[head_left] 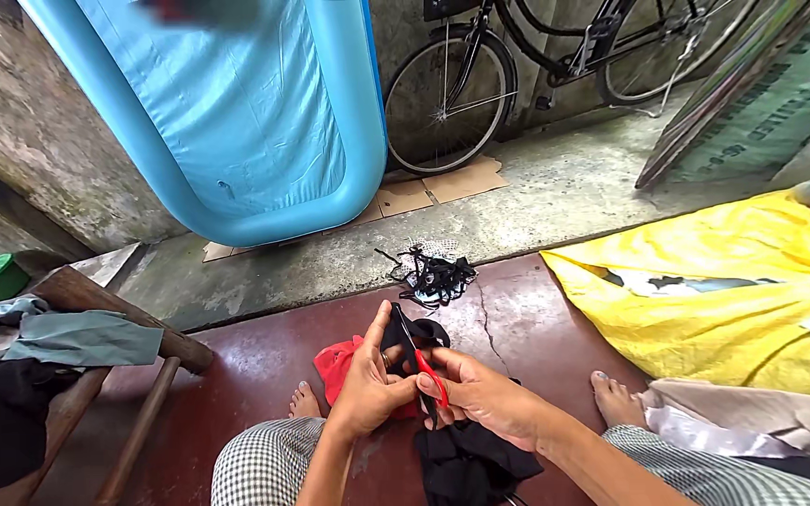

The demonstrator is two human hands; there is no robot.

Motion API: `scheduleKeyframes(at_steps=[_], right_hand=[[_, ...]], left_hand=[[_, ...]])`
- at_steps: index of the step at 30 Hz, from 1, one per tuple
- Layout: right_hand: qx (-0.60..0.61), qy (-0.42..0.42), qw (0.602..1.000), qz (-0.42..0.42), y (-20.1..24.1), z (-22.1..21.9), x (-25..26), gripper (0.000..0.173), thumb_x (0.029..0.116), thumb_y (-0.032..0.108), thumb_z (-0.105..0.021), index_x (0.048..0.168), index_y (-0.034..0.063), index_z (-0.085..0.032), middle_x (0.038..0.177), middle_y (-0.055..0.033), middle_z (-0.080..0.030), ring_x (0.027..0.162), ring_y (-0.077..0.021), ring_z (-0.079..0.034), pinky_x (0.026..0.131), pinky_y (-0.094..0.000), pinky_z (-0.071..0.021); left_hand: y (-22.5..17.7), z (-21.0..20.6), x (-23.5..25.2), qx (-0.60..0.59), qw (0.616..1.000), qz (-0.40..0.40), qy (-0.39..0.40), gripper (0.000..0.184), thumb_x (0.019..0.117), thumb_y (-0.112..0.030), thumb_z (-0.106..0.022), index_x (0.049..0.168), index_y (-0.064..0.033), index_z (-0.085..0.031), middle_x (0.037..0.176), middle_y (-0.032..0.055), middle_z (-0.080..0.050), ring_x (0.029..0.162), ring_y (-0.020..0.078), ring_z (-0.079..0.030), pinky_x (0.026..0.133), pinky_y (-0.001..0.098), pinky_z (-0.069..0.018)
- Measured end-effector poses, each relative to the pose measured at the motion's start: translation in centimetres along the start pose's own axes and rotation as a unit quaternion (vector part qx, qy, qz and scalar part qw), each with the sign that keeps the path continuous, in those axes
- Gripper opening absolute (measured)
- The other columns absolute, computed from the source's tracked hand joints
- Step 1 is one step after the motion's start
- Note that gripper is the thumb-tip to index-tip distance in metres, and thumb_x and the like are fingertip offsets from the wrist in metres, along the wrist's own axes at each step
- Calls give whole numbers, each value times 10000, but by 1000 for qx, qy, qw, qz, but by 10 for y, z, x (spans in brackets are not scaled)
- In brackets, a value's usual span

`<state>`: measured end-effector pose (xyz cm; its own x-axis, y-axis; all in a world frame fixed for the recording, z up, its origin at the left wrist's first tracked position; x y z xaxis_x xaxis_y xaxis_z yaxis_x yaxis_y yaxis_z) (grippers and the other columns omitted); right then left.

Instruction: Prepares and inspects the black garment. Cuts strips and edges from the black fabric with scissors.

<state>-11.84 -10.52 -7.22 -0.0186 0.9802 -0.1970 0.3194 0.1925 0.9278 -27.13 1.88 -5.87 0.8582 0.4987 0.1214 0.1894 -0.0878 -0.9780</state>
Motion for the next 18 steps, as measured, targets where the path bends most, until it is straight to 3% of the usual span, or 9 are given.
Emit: scheduleKeyframes(at_steps=[5, 7, 9, 11, 14, 16, 18], right_hand=[[-3, -20, 1000, -8, 0, 1, 0, 430, 943, 328, -731, 1283, 107, -589, 985, -92, -692, 781, -204, -702, 695, -384, -620], [-24, -32, 999, -19, 2, 0, -1, 382, 940, 306, -734, 1241, 111, -602, 913, -78, -671, 725, -188, -682, 657, -373, -613], [-69, -23, 997, -36, 4, 1, -2, 366, 947, 285, -723, 1249, 115, -605, 894, -70, -674, 719, -182, -681, 656, -368, -612], [-112, -6, 992, -50, 1, 1, -3, 350, 953, 276, -709, 1242, 118, -593, 883, -57, -685, 731, -173, -693, 651, -347, -607], [-174, 9, 982, -76, -4, 2, -4, 350, 946, 283, -718, 1231, 127, -589, 884, -43, -688, 736, -157, -691, 637, -318, -590], [-216, 11, 972, -93, -6, 3, -5, 340, 955, 288, -715, 1231, 137, -588, 898, -35, -698, 745, -149, -691, 636, -313, -580], [-250, 15, 963, -101, -7, 3, -6, 344, 953, 304, -718, 1233, 151, -588, 897, -31, -704, 734, -141, -686, 620, -309, -568]], left_hand=[[5, 3, 1, 11, 1000, 5, -4, 1191, 737, 60, -845, 1651, -284, -162, 1629, 94, -313, 1256, 326, -601, 936, 496, -606], [6, 8, 3, 19, 999, 31, -13, 1121, 755, 31, -816, 1640, -291, -208, 1572, 93, -401, 1234, 311, -603, 914, 483, -601], [5, 13, 5, 21, 997, 70, -35, 936, 815, 51, -652, 1613, -287, -298, 1434, 128, -546, 1055, 283, -674, 770, 441, -614], [3, 20, 6, 27, 989, 131, -63, 736, 903, 24, -451, 1579, -261, -394, 1374, 136, -594, 965, 242, -676, 710, 396, -586], [6, 29, 9, 59, 971, 185, -142, 493, 1055, -195, -300, 1500, -180, -512, 1275, 131, -643, 918, 220, -656, 697, 376, -539], [9, 34, 11, 86, 958, 182, -202, 453, 1094, -299, -331, 1425, -110, -576, 1128, 136, -678, 820, 217, -657, 665, 373, -545], [11, 37, 13, 64, 953, 176, -238, 399, 1090, -338, -464, 1292, -49, -650, 989, 134, -698, 766, 211, -669, 681, 375, -573]])
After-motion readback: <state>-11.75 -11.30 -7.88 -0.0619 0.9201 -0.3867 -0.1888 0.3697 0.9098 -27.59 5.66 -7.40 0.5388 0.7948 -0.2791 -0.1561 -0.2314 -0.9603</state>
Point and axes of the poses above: each hand's wrist, its own x-axis towards the middle knuckle, its own z-axis out of the back of the hand, y = z × x, the point moved 1 cm from there along x, towards the middle knuckle
